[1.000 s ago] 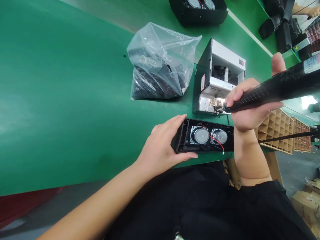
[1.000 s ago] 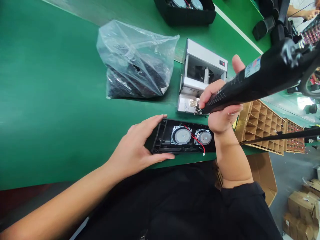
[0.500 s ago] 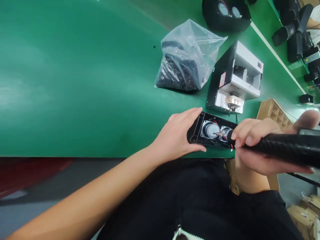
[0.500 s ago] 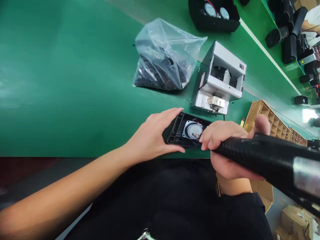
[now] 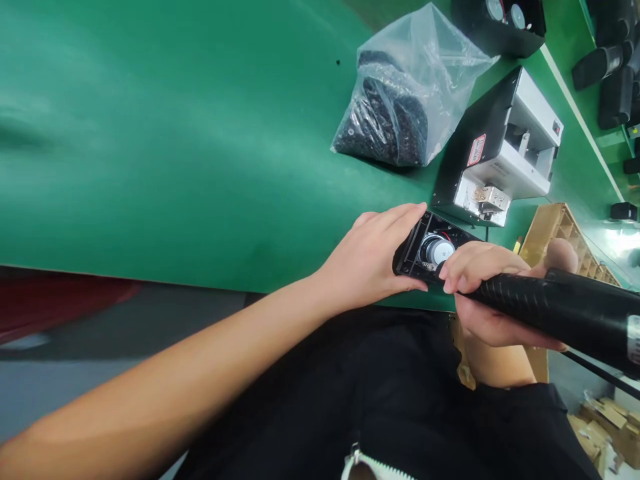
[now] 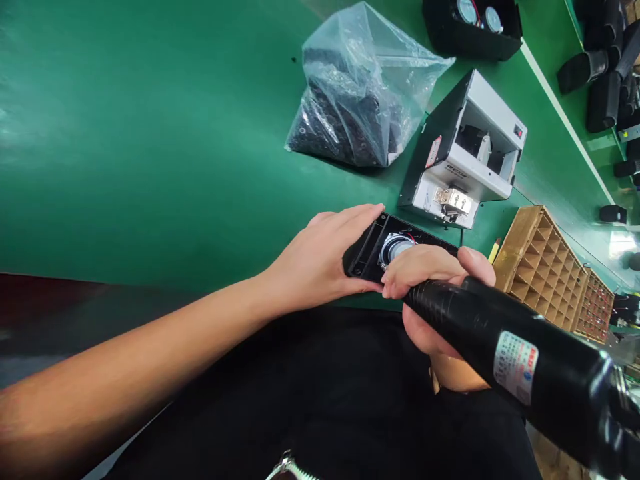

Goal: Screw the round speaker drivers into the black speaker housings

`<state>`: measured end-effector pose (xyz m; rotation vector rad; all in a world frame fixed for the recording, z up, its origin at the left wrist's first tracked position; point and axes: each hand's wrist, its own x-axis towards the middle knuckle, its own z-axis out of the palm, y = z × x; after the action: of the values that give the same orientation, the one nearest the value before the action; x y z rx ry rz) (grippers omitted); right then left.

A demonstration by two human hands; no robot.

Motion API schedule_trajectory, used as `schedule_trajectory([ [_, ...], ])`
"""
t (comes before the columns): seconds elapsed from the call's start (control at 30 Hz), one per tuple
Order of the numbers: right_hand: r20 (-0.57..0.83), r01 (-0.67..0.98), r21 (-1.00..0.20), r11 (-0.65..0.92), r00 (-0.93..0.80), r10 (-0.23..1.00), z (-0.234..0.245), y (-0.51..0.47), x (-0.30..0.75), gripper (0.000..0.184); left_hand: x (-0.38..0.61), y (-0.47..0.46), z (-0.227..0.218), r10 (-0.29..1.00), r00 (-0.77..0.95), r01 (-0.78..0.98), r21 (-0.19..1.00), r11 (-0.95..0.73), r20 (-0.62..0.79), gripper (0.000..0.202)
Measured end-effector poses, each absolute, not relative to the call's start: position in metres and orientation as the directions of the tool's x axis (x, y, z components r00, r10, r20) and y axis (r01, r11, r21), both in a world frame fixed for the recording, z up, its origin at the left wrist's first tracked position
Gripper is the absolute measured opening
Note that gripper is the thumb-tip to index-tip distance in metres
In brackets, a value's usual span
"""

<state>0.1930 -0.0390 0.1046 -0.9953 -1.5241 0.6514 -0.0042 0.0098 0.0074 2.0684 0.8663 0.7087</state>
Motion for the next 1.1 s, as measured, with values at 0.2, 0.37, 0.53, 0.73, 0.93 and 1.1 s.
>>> schedule_trajectory([
  [0.2,0.639,0.269,-0.758,0.594,0.126,0.759,0.106,-0.035,0.179,0.047,-0.004,0.008,0.009,0.766,0.614,0.328,0.823,-0.464,0.188,0.136],
  [0.37,0.590,0.294,-0.792,0.535,0.144,0.795,0.107,-0.030,0.176,0.064,-0.004,0.008,0.008,0.770,0.608,0.308,0.836,-0.455,0.195,0.138],
  [0.53,0.523,0.304,-0.819,0.486,0.051,0.851,0.104,-0.030,0.194,0.055,-0.002,0.008,0.011,0.763,0.618,0.308,0.835,-0.455,0.187,0.141],
  [0.73,0.600,0.303,-0.770,0.562,0.043,0.799,0.096,-0.029,0.205,0.055,-0.001,0.008,0.012,0.764,0.618,0.308,0.838,-0.451,0.184,0.138],
  [0.93,0.627,0.195,-0.757,0.624,-0.053,0.777,0.097,-0.017,0.205,0.061,-0.001,0.008,0.013,0.764,0.617,0.306,0.837,-0.454,0.189,0.139],
  [1.1,0.617,0.158,-0.771,0.617,-0.057,0.785,0.097,-0.018,0.207,0.058,-0.002,0.007,0.012,0.765,0.616,0.304,0.838,-0.454,0.190,0.138],
])
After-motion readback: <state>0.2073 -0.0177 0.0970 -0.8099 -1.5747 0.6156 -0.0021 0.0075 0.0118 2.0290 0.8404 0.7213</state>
